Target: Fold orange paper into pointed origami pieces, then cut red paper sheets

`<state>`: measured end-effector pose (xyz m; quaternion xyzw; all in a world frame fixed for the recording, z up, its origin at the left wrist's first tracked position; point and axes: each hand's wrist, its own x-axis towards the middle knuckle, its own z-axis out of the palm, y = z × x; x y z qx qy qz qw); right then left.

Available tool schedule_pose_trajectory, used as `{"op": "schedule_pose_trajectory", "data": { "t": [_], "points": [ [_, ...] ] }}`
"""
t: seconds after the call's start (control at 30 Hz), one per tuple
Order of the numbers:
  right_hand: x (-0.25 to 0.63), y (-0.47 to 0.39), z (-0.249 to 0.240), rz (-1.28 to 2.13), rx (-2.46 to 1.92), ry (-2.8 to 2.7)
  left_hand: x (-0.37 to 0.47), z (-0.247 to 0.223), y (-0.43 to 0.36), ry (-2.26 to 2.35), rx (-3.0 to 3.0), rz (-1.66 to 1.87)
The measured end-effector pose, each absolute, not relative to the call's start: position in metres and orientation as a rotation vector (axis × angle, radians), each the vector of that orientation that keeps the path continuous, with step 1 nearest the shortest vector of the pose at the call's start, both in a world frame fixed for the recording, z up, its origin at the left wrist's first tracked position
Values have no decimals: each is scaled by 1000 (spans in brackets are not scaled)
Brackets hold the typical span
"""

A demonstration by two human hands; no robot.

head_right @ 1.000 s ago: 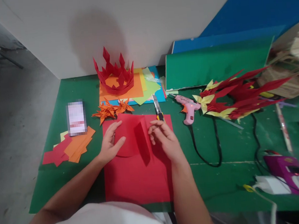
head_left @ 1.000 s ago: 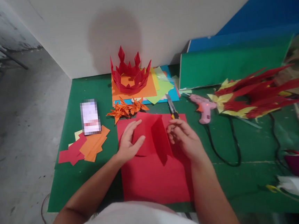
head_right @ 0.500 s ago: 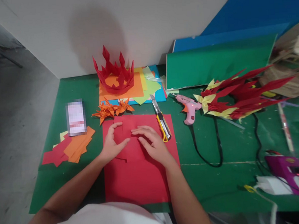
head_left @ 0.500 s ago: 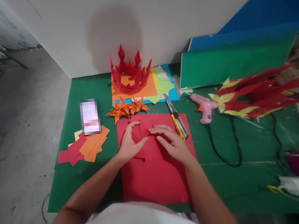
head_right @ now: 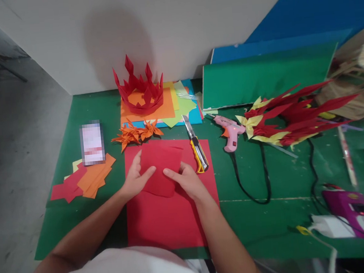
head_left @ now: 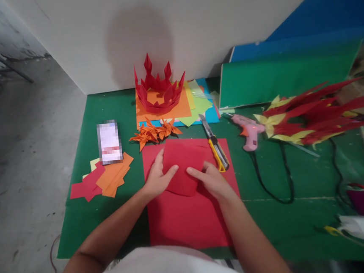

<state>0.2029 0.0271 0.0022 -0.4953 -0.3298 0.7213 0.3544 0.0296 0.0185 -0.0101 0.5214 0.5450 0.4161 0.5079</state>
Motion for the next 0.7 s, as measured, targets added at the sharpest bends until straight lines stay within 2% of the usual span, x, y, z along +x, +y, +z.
{"op": "schedule_pose_trajectory", "data": {
  "t": [0.13,0.37,0.7],
  "points": [
    [196,27,8,1781,-1358,-753,28,-13,20,1339,1224,967],
    [189,27,10,1629,-1448,-724,29,-14,28,1323,1022,1177],
    [187,28,8,1616,-1387,-609,28,-6,28,1325,943,1267]
  ]
}}
